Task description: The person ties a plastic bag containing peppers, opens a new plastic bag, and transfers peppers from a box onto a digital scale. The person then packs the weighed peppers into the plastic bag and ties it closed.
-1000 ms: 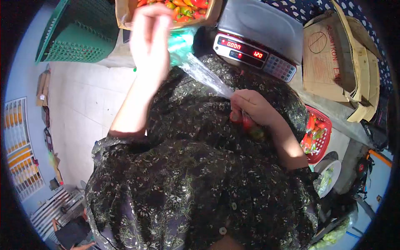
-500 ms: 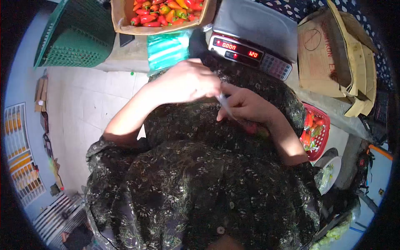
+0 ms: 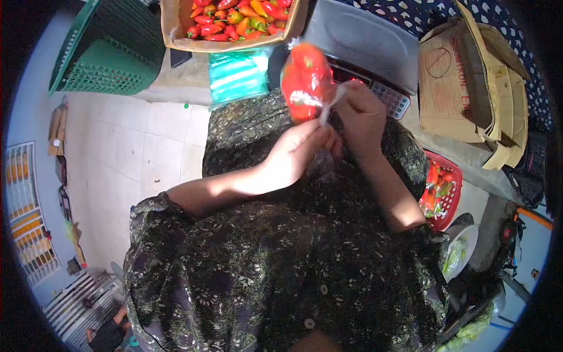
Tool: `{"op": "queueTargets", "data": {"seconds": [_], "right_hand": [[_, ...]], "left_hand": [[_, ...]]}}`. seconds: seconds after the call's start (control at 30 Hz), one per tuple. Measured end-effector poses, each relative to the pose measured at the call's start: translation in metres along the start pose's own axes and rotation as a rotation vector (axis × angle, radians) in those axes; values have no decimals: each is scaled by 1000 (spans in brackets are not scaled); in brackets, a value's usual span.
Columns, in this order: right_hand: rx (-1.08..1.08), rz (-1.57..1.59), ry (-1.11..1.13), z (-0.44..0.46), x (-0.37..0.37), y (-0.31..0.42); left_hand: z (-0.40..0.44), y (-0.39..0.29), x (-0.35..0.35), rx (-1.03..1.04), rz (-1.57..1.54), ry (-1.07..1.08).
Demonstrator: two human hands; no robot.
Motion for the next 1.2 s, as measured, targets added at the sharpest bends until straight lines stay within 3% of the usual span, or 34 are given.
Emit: {"op": "queueTargets", "data": {"seconds": [0.07,0.13,0.2,0.27,0.3,0.37,0.43,0.53,0.57,0.63,0.7,0.8,0.83,0.9,0.97,1.0,1.1,1.17,1.2], "right_hand": [[235,335,-20,0,5,18],[396,655,-15,-4,12,14],[474,958,18,-6,20,-1],[387,1148,216,-4,31,-22],[307,1184,306,-3,29,-22],[115,1198,473,-3,24,-17],[-80,1130,600,-1,16,-9],[-211,1007,713,2,6,-5],[-177,974,728,0,3,-9],[-64,942,669,-2,0,-22],[87,937,518,-1,-1,-42],[334,399,306,7,-9,-57],[276,231,271,10,-11,-49],[150,-106,201,15,-12,-30],[213,95,152,15,-5,-29],[241,194,126,16,-3,-29],[382,950,243,9,18,-22],[96,1086,434,10,22,-10],[-57,1145,526,10,22,-3]], "left_hand": [[-1,-17,-3,260,565,-33],[9,17,-29,172,382,-26],[20,19,-37,227,488,57],[29,9,-34,288,522,123],[40,11,-28,153,65,24],[40,-8,-19,15,218,85],[44,6,-31,240,926,140],[27,3,-35,736,1878,-18],[38,10,-47,581,1865,155],[37,-34,-34,583,1640,292],[44,-36,-46,298,1505,281],[46,-42,-44,42,1199,242],[40,-42,-37,-16,1082,224],[23,-2,-29,-396,-44,50],[16,11,-3,-180,-412,-49],[22,3,1,-17,-179,-10],[24,-3,6,53,-428,-203],[29,27,-39,177,394,-89],[26,16,-52,333,937,-145]]}}
Point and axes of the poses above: each hand's wrist, its own z-axis towards the middle knuckle, its own x-axis out of the palm, y = z × x, the point moved 5 cm from there along z, towards the middle knuckle, and after that the axes turned 12 degrees about y, right-handed, at the moved point
